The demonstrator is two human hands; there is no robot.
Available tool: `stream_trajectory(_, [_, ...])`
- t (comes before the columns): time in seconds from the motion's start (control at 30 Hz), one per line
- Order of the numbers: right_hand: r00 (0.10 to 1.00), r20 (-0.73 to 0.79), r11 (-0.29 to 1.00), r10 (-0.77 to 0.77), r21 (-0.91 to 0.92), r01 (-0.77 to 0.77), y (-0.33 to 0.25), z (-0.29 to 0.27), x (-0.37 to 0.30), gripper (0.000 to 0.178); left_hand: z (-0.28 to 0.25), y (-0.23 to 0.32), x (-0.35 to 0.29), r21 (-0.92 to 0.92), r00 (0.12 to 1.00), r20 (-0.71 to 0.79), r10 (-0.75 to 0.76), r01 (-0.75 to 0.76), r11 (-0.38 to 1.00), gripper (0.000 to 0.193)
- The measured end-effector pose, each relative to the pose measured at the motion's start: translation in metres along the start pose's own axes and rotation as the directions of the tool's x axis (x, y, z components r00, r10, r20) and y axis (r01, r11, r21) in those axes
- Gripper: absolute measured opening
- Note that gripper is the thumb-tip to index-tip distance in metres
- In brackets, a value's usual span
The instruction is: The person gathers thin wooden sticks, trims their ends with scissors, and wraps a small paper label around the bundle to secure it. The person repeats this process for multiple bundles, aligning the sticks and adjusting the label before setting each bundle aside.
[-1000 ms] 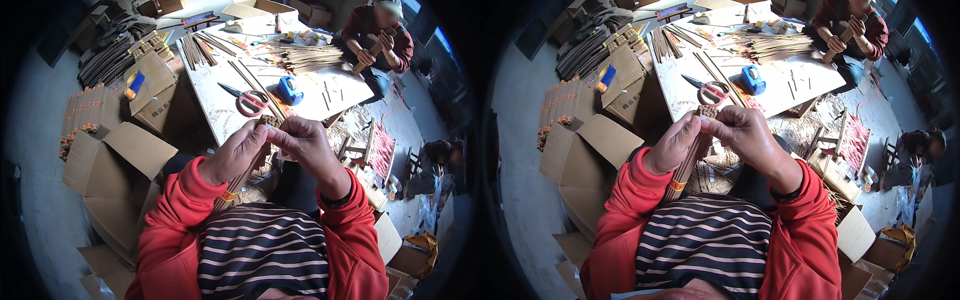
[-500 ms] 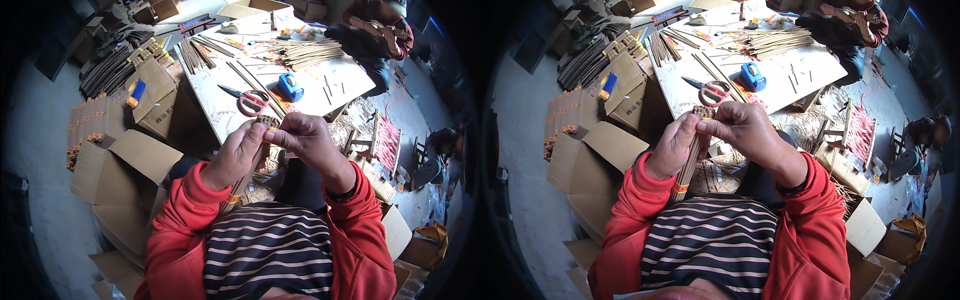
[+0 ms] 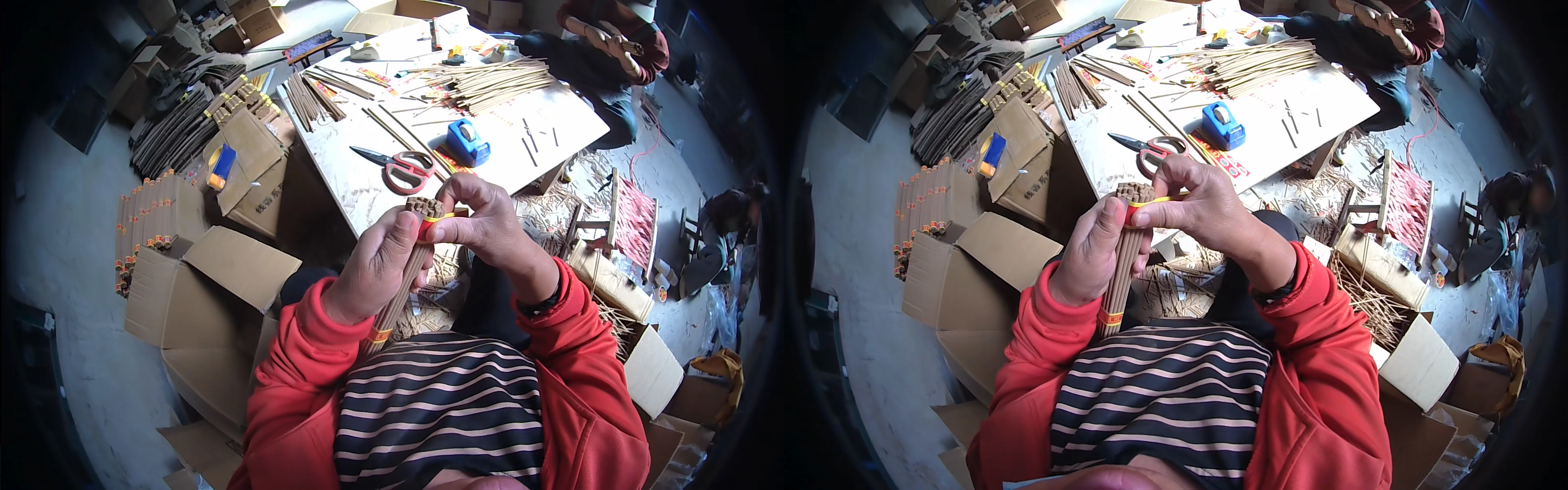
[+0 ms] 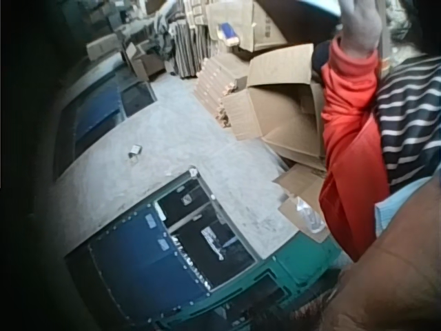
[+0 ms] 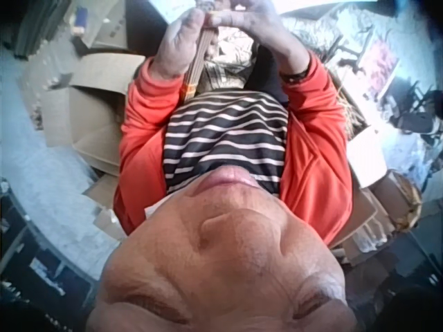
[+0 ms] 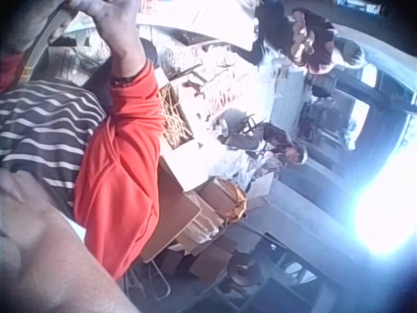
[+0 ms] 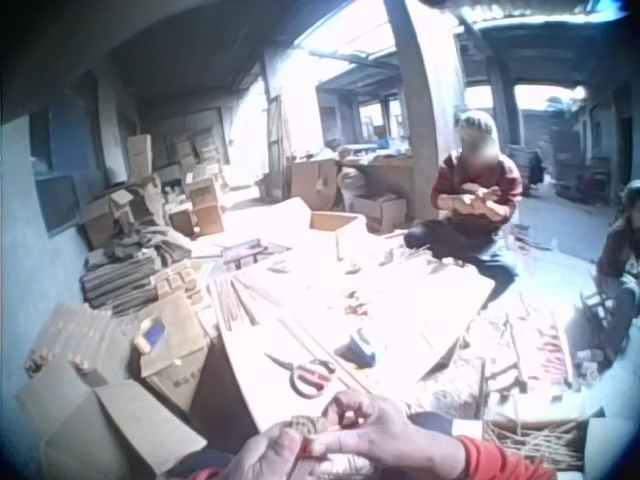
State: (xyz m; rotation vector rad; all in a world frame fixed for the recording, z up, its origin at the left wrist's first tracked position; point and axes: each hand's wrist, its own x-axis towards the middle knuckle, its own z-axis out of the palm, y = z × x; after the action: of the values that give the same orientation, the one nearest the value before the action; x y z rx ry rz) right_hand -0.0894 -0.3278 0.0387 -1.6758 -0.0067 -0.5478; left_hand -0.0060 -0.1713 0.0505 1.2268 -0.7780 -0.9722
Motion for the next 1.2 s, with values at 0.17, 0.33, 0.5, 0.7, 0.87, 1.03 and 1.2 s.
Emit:
stream_trajectory(0.17, [0.936, -0.175, 0.842, -0.305, -0.508, 0.18, 0.007, 0.001, 0.007, 0.054, 0.002, -0.005, 0.004, 0.173, 0.985, -0.147, 0.085, -0.059, 0.983, 0.042])
stream_trajectory(0.33, [0.981, -0.153, 0.959, 0.115, -0.24, -0.15, -0.016, 0.008, -0.009, 0.036, 0.005, -0.006, 0.005, 0.203, 0.979, -0.177, 0.099, -0.062, 0.977, 0.034])
stream_trajectory(0.5, [0.986, -0.097, 0.879, 0.133, -0.448, -0.163, -0.034, 0.01, -0.017, 0.029, 0.006, -0.011, 0.006, 0.335, 0.972, -0.17, 0.16, -0.096, 0.937, 0.036])
stream_trajectory(0.7, [0.998, 0.032, 0.803, 0.055, -0.596, -0.025, -0.031, 0.003, -0.023, 0.029, 0.012, -0.027, 0.007, 0.386, 0.961, -0.139, 0.238, -0.169, 0.907, 0.046])
stream_trajectory(0.87, [0.993, 0.028, 0.91, 0.118, -0.402, -0.097, -0.023, 0.0, -0.029, 0.03, 0.012, -0.021, 0.005, 0.419, 0.968, -0.085, 0.237, -0.181, 0.89, 0.051])
stream_trajectory(1.03, [0.994, 0.036, 0.979, 0.099, -0.183, -0.091, 0.001, -0.001, -0.035, 0.029, 0.01, -0.019, 0.004, 0.281, 0.972, 0.013, 0.237, -0.23, 0.932, 0.054])
stream_trajectory(1.2, [0.968, 0.206, 0.973, 0.141, 0.153, -0.174, 0.013, -0.011, -0.035, 0.024, 0.008, -0.014, 0.0, 0.081, 0.975, 0.199, 0.093, -0.111, 0.991, 0.059])
